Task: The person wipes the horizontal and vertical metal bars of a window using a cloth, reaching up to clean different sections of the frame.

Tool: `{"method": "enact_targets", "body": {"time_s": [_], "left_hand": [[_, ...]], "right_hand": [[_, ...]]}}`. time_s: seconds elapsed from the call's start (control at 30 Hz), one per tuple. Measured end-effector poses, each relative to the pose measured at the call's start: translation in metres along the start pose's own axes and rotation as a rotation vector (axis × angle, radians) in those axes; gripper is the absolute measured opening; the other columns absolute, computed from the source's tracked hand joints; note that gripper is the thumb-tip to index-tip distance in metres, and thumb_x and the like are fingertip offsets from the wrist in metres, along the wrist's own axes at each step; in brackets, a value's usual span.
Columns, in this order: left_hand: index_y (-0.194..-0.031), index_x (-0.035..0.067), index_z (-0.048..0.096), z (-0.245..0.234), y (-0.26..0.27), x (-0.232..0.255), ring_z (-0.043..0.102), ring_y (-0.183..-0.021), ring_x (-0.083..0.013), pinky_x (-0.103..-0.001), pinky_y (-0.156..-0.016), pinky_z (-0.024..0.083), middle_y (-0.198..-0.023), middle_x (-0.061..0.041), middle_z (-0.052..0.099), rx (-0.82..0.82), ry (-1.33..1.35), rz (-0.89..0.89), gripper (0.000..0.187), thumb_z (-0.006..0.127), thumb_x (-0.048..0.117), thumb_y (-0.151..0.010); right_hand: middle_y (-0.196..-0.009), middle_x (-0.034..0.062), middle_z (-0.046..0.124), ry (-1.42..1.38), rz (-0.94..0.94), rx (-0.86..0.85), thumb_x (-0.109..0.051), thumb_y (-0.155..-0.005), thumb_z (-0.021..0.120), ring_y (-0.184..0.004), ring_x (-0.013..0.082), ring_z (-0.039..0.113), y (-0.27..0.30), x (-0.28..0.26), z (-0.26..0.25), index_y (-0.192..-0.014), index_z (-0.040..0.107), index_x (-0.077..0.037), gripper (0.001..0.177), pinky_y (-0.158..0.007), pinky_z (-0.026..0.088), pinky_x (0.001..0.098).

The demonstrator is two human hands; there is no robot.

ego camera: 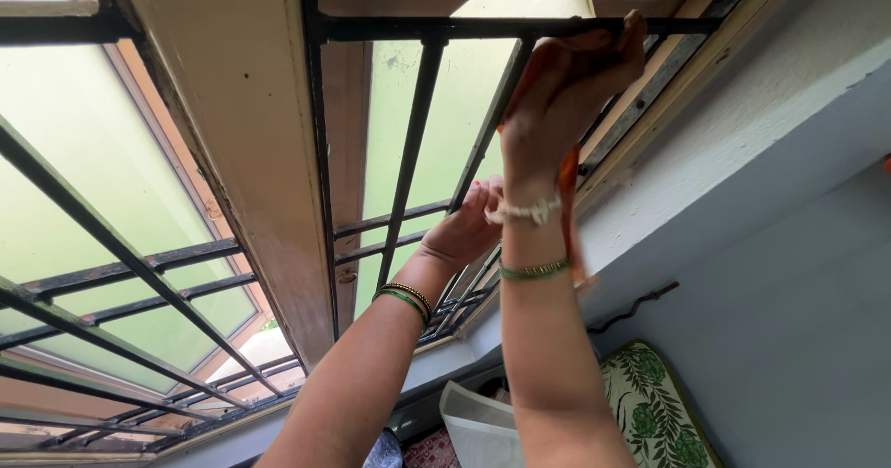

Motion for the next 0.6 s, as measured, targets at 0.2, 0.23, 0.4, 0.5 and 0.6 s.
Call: {"method": "enact_targets", "body": {"time_s": [0.2,0.23,0.4,0.5,0.6], "left_hand": [[-0.127,0.006,0.060,0.002,0.002,0.002,0.060,-0.114,-0.0276,-0.043,-0.107,0.038,-0.118,-0.015,0.064,-0.011,0.080,0.012,0.033,0.046,0.024,-0.102],[-0.125,0.005,0.060,0.005,0.002,0.004,0.060,-0.115,-0.0272,-0.042,-0.108,0.038,-0.120,-0.016,0.064,-0.046,0.092,0.024,0.035,0.045,0.026,-0.102],[-0.124,0.002,0.062,0.017,0.009,0.009,0.059,-0.116,-0.0274,-0.040,-0.112,0.038,-0.127,-0.018,0.064,-0.123,0.097,0.025,0.044,0.041,0.034,-0.101],[-0.134,-0.002,0.057,0.040,0.018,0.025,0.056,-0.123,-0.0285,-0.040,-0.112,0.037,-0.135,-0.019,0.061,-0.252,0.106,0.082,0.052,0.039,0.033,-0.099],[-0.146,0.001,0.041,0.064,0.026,0.042,0.041,-0.136,-0.0255,-0.038,-0.117,0.031,-0.148,-0.015,0.047,-0.363,-0.280,0.186,0.053,0.032,0.033,-0.105]], "right_hand": [[-0.136,0.0219,0.040,-0.158,0.142,-0.034,-0.016,-0.109,0.044,-0.121,0.0262,0.060,-0.007,0.007,0.003,-0.148,0.015,0.005,0.054,-0.109,0.053,0.0402],[-0.131,0.0218,0.043,-0.231,0.204,-0.045,-0.017,-0.106,0.043,-0.113,0.0249,0.065,-0.006,0.013,0.005,-0.144,0.015,0.007,0.053,-0.102,0.060,0.0391],[-0.112,0.0136,0.052,-0.049,0.104,-0.006,-0.021,-0.114,0.042,-0.093,0.0174,0.064,0.003,0.019,0.001,-0.136,0.027,0.000,0.034,-0.082,0.054,0.0273],[-0.099,0.0098,0.055,-0.068,0.193,-0.054,-0.021,-0.111,0.040,-0.080,0.0145,0.064,0.030,0.035,0.002,-0.131,0.032,0.001,0.030,-0.072,0.054,0.0248],[-0.107,0.0120,0.055,-0.052,0.126,-0.146,-0.018,-0.116,0.033,-0.092,0.0199,0.065,0.064,0.028,-0.002,-0.130,0.036,-0.003,0.021,-0.085,0.058,0.0313]]}}
Point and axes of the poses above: each hand's wrist, its own y-axis away from the middle knuckle, its own z-axis out of the palm, x = y × z, the point moved 9 cm from there along -y, towards the middle knuckle
